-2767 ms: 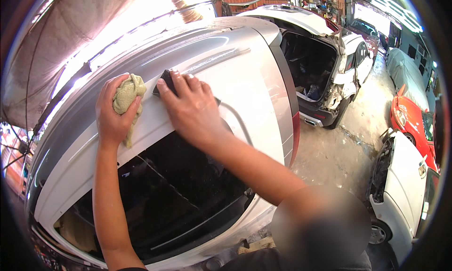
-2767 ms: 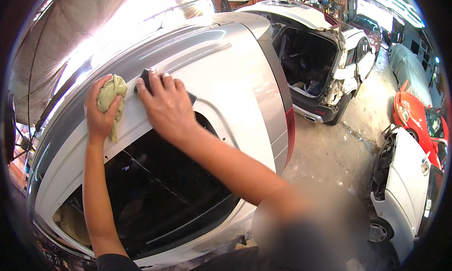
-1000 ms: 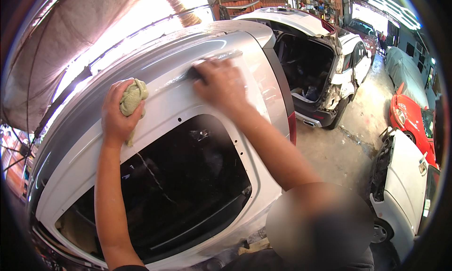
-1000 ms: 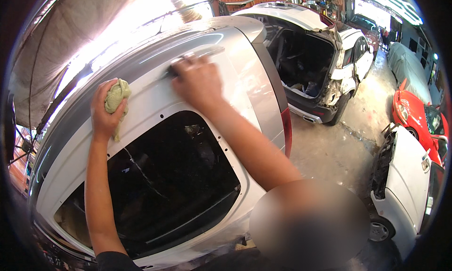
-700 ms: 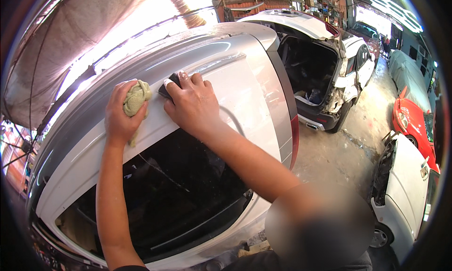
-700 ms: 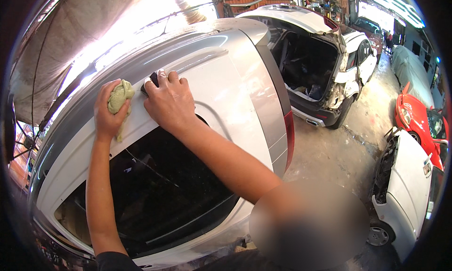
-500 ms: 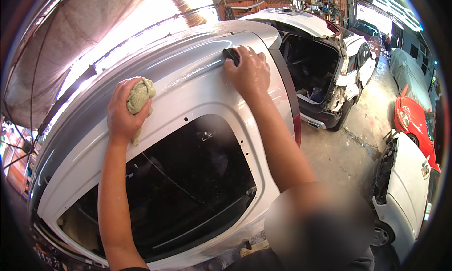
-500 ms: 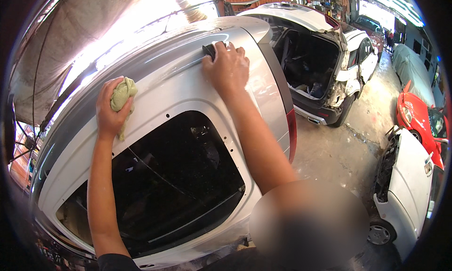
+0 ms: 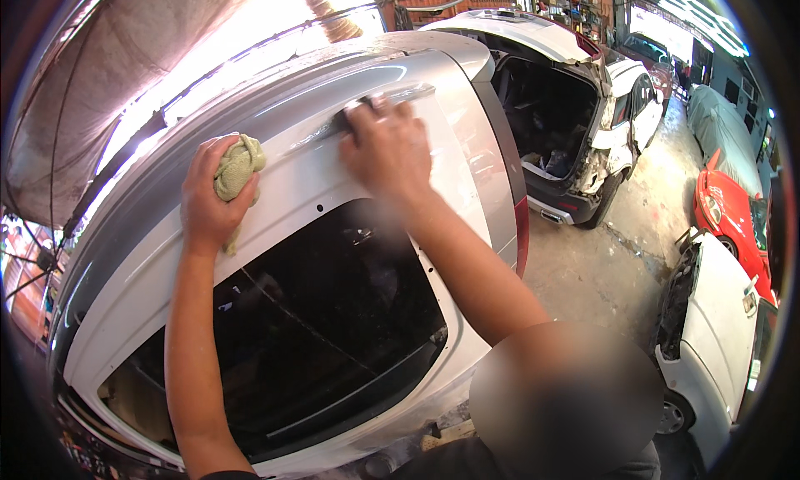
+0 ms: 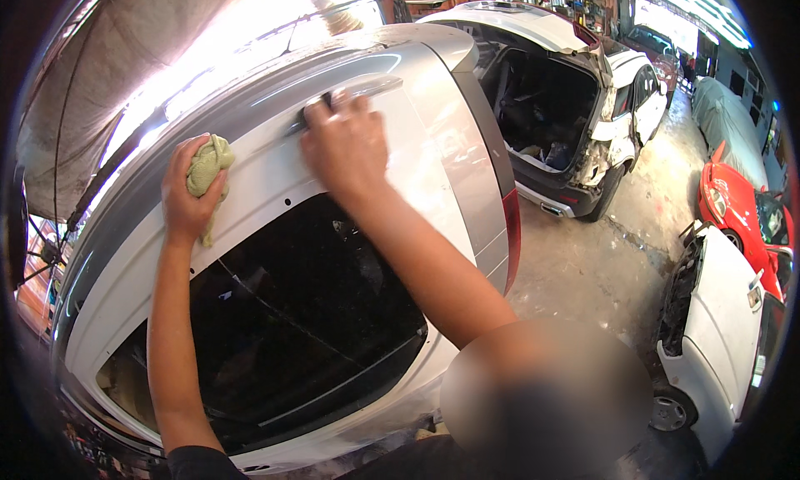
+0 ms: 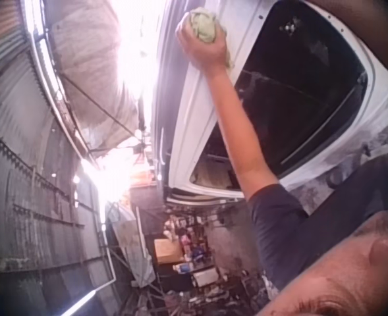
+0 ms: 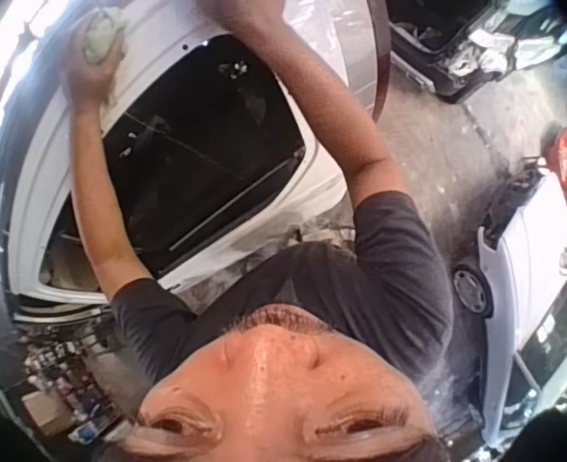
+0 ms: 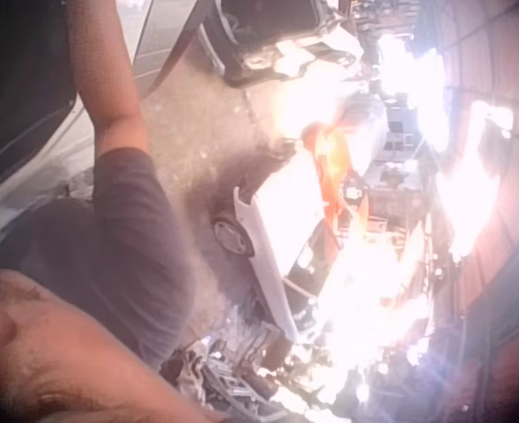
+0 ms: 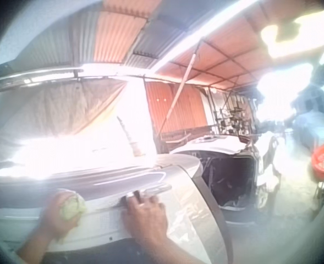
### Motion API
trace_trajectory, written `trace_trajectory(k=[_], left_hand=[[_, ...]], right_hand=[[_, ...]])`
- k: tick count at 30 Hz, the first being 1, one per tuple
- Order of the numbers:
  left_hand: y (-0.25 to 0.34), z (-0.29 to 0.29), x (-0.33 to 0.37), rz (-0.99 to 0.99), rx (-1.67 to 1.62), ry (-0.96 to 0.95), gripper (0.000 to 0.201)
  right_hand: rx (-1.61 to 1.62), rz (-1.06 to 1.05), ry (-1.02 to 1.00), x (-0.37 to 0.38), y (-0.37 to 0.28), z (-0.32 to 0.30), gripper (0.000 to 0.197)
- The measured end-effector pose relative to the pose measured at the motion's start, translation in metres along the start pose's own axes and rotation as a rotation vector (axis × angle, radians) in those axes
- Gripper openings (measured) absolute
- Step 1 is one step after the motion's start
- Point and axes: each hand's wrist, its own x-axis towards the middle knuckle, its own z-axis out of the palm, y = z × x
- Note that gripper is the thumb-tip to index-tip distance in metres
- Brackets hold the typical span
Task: The person scrubs the exterior surface of a white car door with a sponge and water, then wipes it dry with a cloth. The person also scrubs the top edge of the door and wipes it clean.
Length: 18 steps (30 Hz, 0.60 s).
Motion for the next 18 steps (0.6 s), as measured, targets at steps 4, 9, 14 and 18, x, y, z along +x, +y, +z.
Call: trace_trajectory(k=[4,9,14,18], left_hand=[[0.001,0.0,0.002,0.027,0.002,0.003,0.051],[0.001,0.002,0.004,0.015,-0.006,0.001,0.051],[-0.003,-0.002,-0.001,0.052,0.014,0.004,0.05],[0.002,0.0,0.004,0.048,0.013,0.008,0.051]], right_hand=[[0.065,0.094,-0.123,0.018,0.047,-0.008,0.033],[0.002,0.227,-0.124,0.015,0.012,0.005,0.031],[0.097,0.018,-0.167,0.018,0.02,0.004,0.031],[-0.099,0.34,-0.087,0.032,0.059,-0.005,0.035]])
